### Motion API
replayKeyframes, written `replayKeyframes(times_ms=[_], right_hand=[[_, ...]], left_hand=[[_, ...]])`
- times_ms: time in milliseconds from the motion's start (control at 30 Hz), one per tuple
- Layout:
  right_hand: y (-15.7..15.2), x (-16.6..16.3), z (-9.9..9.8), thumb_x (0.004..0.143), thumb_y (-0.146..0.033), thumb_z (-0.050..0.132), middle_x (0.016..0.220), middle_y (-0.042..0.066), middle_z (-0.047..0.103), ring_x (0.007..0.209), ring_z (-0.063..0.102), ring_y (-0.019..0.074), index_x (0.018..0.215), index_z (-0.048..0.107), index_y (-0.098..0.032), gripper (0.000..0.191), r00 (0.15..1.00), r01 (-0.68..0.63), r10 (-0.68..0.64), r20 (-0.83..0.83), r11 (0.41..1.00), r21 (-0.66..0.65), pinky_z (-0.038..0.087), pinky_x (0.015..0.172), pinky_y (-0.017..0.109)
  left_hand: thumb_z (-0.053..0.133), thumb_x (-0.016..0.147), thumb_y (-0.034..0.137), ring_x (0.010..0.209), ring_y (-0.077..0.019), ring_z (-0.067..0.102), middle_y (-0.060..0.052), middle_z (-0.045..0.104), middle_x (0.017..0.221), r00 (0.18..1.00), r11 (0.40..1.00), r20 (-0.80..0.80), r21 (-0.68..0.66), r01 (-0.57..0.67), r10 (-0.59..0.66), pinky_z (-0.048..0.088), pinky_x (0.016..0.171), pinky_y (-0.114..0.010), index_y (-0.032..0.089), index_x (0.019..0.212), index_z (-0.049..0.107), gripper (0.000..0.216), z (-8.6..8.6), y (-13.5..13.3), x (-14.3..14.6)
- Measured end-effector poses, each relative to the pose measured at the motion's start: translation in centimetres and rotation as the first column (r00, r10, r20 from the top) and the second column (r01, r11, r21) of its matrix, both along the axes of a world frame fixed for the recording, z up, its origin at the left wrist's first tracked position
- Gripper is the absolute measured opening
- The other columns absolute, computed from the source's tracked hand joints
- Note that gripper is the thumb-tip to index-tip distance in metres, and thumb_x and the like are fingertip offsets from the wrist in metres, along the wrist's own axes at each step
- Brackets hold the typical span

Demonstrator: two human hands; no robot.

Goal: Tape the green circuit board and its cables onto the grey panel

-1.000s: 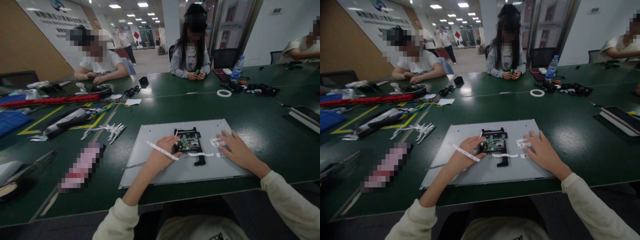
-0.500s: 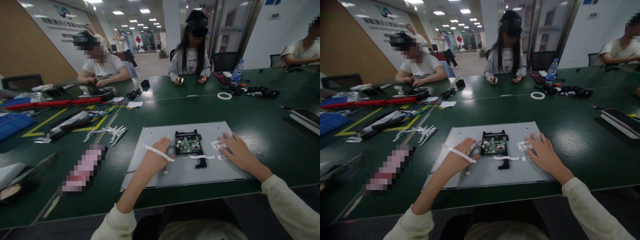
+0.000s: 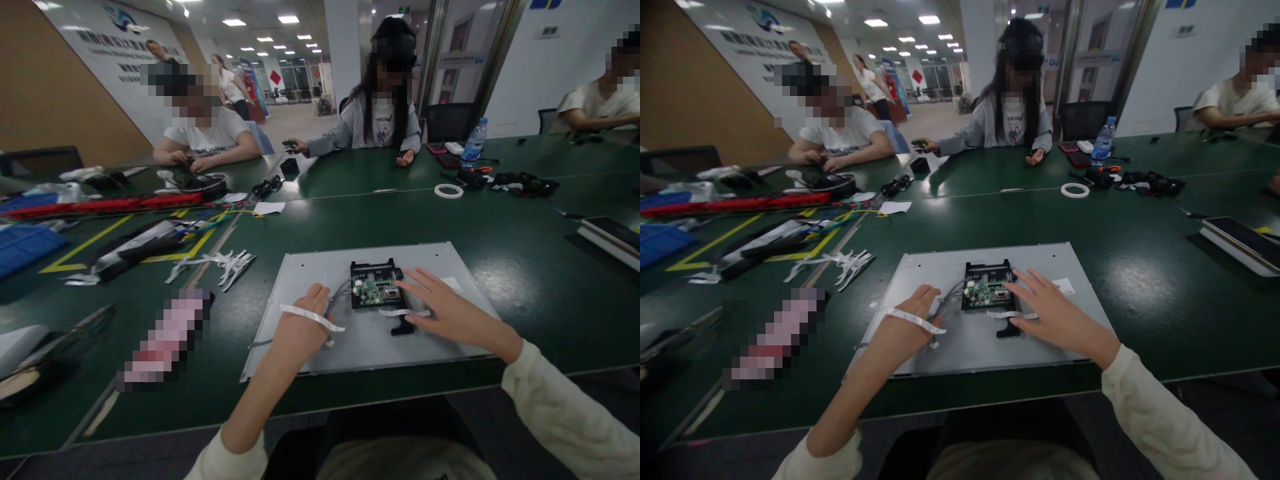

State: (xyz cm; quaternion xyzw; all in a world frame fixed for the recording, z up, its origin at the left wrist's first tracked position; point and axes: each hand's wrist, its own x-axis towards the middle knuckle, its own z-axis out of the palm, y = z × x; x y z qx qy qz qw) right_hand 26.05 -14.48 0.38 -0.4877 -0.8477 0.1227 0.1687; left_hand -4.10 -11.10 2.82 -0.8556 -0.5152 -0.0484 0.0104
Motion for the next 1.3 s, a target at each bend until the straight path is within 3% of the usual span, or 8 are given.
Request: replayKeyframes(times_ms=[267,500,667,800,967,1133,1300], right_hand=[[2.3,-2.5,-1.8,0.088,-0.041,0.052,0.141,0.006,0.043,0.137,0.028,0.0242,0.135,0.045,-0.027,0.05,0.985,-0.124,0.129,-0.118,0.991,0.049,0.031,0.11,0.05],[1.6,-3.3,-1.9,0.09,-0.032,0.047,0.138,0.005,0.046,0.133,0.034,0.0246,0.134,0.046,-0.027,0.045,0.993,-0.025,0.035,-0.113,0.996,0.084,0.032,0.109,0.052],[1.3,-3.5,-2.3,0.09,-0.032,0.044,0.137,0.006,0.046,0.132,0.034,0.0257,0.134,0.046,-0.025,0.045,0.997,0.027,-0.018,-0.081,0.994,0.11,0.033,0.109,0.052],[1.3,-3.2,-2.5,0.09,-0.032,0.045,0.135,0.007,0.048,0.132,0.036,0.0261,0.134,0.046,-0.026,0.045,0.995,0.036,-0.025,-0.095,0.993,0.116,0.034,0.108,0.053],[1.6,-2.4,-2.6,0.091,-0.035,0.044,0.138,0.005,0.046,0.134,0.033,0.0245,0.137,0.044,-0.027,0.046,0.993,0.016,-0.006,-0.115,0.996,0.087,0.033,0.108,0.052],[1.8,-1.8,-2.7,0.092,-0.037,0.043,0.142,0.003,0.043,0.137,0.029,0.0222,0.138,0.042,-0.029,0.047,0.989,-0.008,0.015,-0.144,0.999,0.05,0.031,0.11,0.051],[1.9,-1.7,-2.9,0.092,-0.038,0.043,0.144,0.004,0.041,0.138,0.028,0.0215,0.139,0.041,-0.029,0.047,0.981,-0.029,0.036,-0.192,0.999,0.043,0.029,0.111,0.05]], left_hand=[[0.049,0.076,0.008,0.092,-0.0212,0.063,-0.01,0.058,0.108,0.999,0.999,-0.018,-0.019,-0.038,0.037,0.051,0.081,-0.033,0.015,0.105,0.052,0.03,0.1,-0.2,0.0],[0.051,0.083,0.022,0.09,-0.0221,0.063,-0.011,0.058,0.114,0.99,0.997,0.131,-0.045,0.059,-0.052,0.053,0.079,-0.035,0.018,0.11,0.054,0.028,0.3,-1.0,-3.5],[0.047,0.08,0.013,0.094,-0.0201,0.063,-0.008,0.058,0.114,0.978,0.992,0.188,-0.071,0.105,-0.09,0.052,0.084,-0.033,0.02,0.113,0.053,0.034,0.2,-1.5,-4.9],[0.042,0.077,0.005,0.094,-0.0191,0.063,-0.007,0.059,0.11,0.972,0.992,0.211,-0.049,0.114,-0.102,0.05,0.088,-0.034,0.019,0.111,0.053,0.038,0.1,-1.6,-3.9],[0.048,0.083,0.013,0.083,-0.0186,0.064,-0.008,0.058,0.11,0.977,0.989,0.198,-0.108,0.104,-0.081,0.053,0.08,-0.034,0.018,0.113,0.053,0.031,0.3,-1.9,-3.2],[0.046,0.089,0.023,0.105,-0.024,0.059,-0.012,0.055,0.117,0.969,0.996,0.234,-0.005,0.089,-0.085,0.048,0.094,-0.04,0.015,0.118,0.049,0.03,0.9,-1.6,-2.5],[0.045,0.089,0.019,0.11,-0.0241,0.057,-0.012,0.054,0.12,0.954,0.987,0.257,0.078,0.137,-0.153,0.047,0.096,-0.041,0.016,0.121,0.047,0.032,1.2,-0.3,1.4]])
